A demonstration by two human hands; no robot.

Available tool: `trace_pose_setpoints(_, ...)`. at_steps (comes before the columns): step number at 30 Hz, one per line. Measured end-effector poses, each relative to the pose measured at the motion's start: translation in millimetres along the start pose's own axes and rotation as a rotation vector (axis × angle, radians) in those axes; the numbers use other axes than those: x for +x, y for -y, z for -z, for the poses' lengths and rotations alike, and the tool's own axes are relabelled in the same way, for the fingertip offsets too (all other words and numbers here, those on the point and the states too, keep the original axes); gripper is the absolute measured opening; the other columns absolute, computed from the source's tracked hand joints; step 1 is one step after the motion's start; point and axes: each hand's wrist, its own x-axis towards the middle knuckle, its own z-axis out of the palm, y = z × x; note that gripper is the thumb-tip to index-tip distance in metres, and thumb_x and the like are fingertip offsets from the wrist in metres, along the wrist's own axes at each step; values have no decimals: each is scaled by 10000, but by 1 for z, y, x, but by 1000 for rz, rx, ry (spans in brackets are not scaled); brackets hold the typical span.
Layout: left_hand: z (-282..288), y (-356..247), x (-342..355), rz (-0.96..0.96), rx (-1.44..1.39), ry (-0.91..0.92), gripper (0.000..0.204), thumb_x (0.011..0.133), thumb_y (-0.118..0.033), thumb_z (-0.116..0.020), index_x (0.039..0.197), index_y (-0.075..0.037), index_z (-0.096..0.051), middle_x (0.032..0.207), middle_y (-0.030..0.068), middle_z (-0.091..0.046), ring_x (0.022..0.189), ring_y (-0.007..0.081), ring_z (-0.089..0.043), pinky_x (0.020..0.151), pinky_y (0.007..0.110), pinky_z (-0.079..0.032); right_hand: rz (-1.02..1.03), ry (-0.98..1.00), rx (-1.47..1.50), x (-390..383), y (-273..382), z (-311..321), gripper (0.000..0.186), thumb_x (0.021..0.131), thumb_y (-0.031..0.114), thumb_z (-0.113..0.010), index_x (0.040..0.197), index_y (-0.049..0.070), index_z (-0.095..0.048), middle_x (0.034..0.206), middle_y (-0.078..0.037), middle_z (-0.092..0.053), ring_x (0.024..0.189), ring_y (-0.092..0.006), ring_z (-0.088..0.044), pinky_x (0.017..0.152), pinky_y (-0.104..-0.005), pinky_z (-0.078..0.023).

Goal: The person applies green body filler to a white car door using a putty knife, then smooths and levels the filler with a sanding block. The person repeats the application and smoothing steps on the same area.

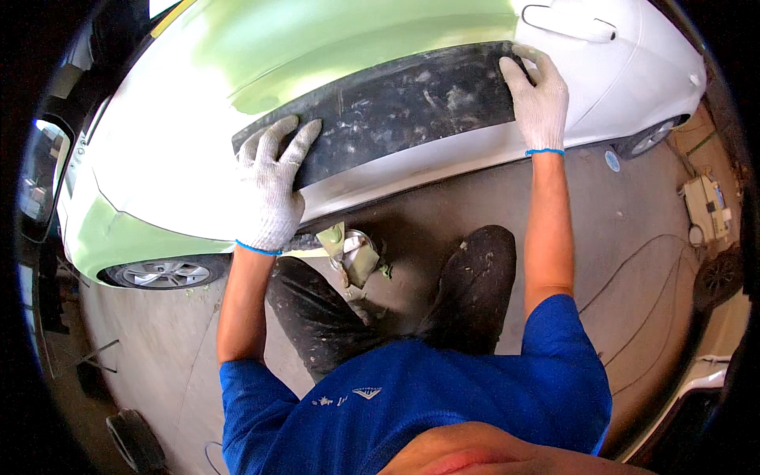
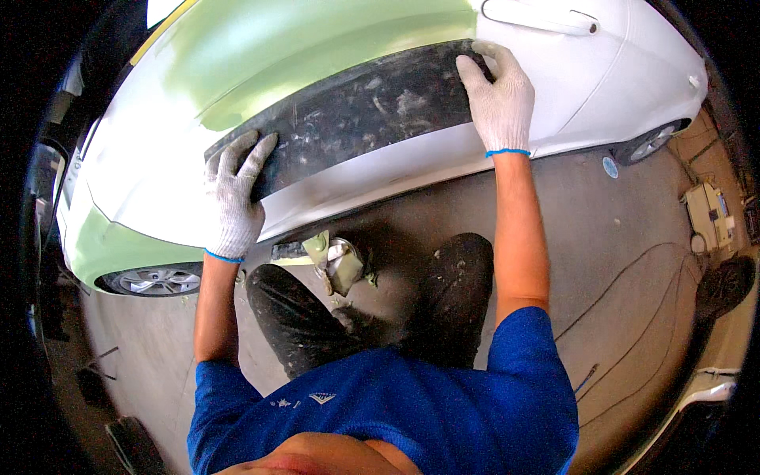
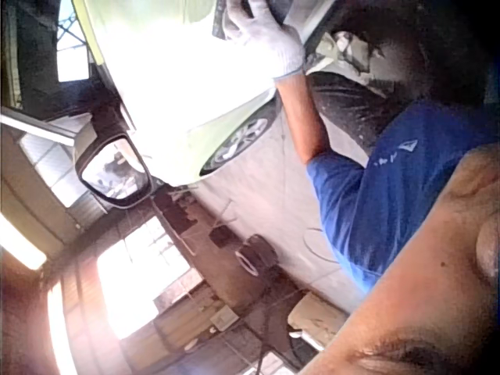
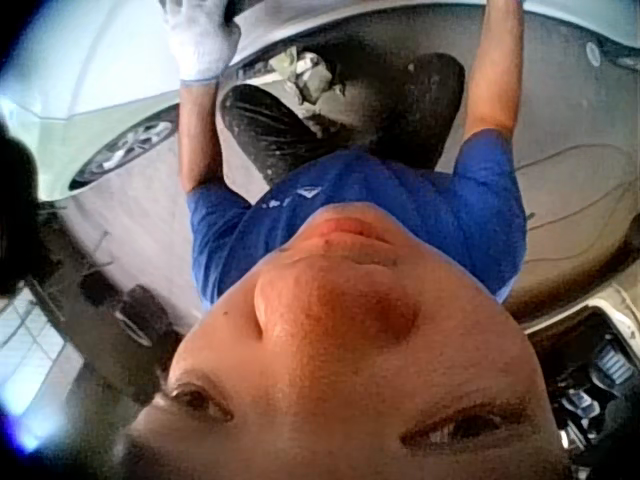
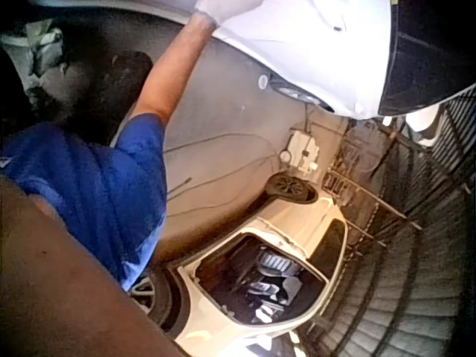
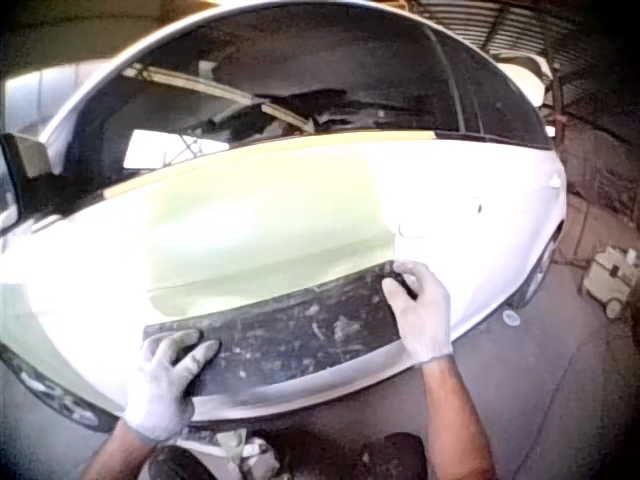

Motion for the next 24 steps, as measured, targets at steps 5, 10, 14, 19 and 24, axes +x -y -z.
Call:
trace_pose_setpoints(5, -5, 8, -4, -68, 90, -175, 846, 642, 146, -577, 1397, -234, -628, 1392, 89, -593, 1255, 333, -545, 1100, 471, -416, 139, -125, 141, -2, -8, -8, 405, 923, 226, -779, 1247, 9, -673, 1180, -170, -723, 1096, -237, -696, 934, -363, -553)
trace_pose_setpoints(10, -14, 16, 7, -73, 138, -231, 835, 669, 140, -595, 1412, -240, -618, 1403, 87, -589, 1278, 329, -530, 1111, 486, -393, 213, -191, 261, 9, -12, -23, 360, 930, 202, -775, 1222, 13, -680, 1136, -136, -724, 1037, -193, -684, 913, -333, -548)
trace_pose_setpoints(14, -20, 18, 8, -74, 141, -246, 848, 660, 148, -587, 1413, -241, -620, 1406, 86, -588, 1281, 329, -528, 1115, 484, -388, 231, -197, 274, 9, -13, -25, 355, 931, 186, -777, 1221, 8, -675, 1141, -121, -725, 1029, -176, -682, 911, -324, -547)
trace_pose_setpoints(19, -20, 18, 10, -76, 161, -237, 872, 635, 146, -584, 1414, -243, -622, 1404, 89, -589, 1275, 332, -530, 1113, 491, -386, 299, -240, 298, 12, -19, -29, 370, 925, 159, -782, 1239, 5, -662, 1120, -112, -730, 1013, -162, -677, 906, -317, -547)
trace_pose_setpoints(24, -22, 17, 12, -74, 179, -242, 872, 637, 145, -587, 1414, -248, -625, 1398, 89, -594, 1269, 331, -535, 1112, 490, -388, 251, -201, 319, 12, -19, -29, 381, 922, 162, -788, 1245, 4, -659, 1129, -113, -727, 1023, -166, -677, 910, -321, -548)
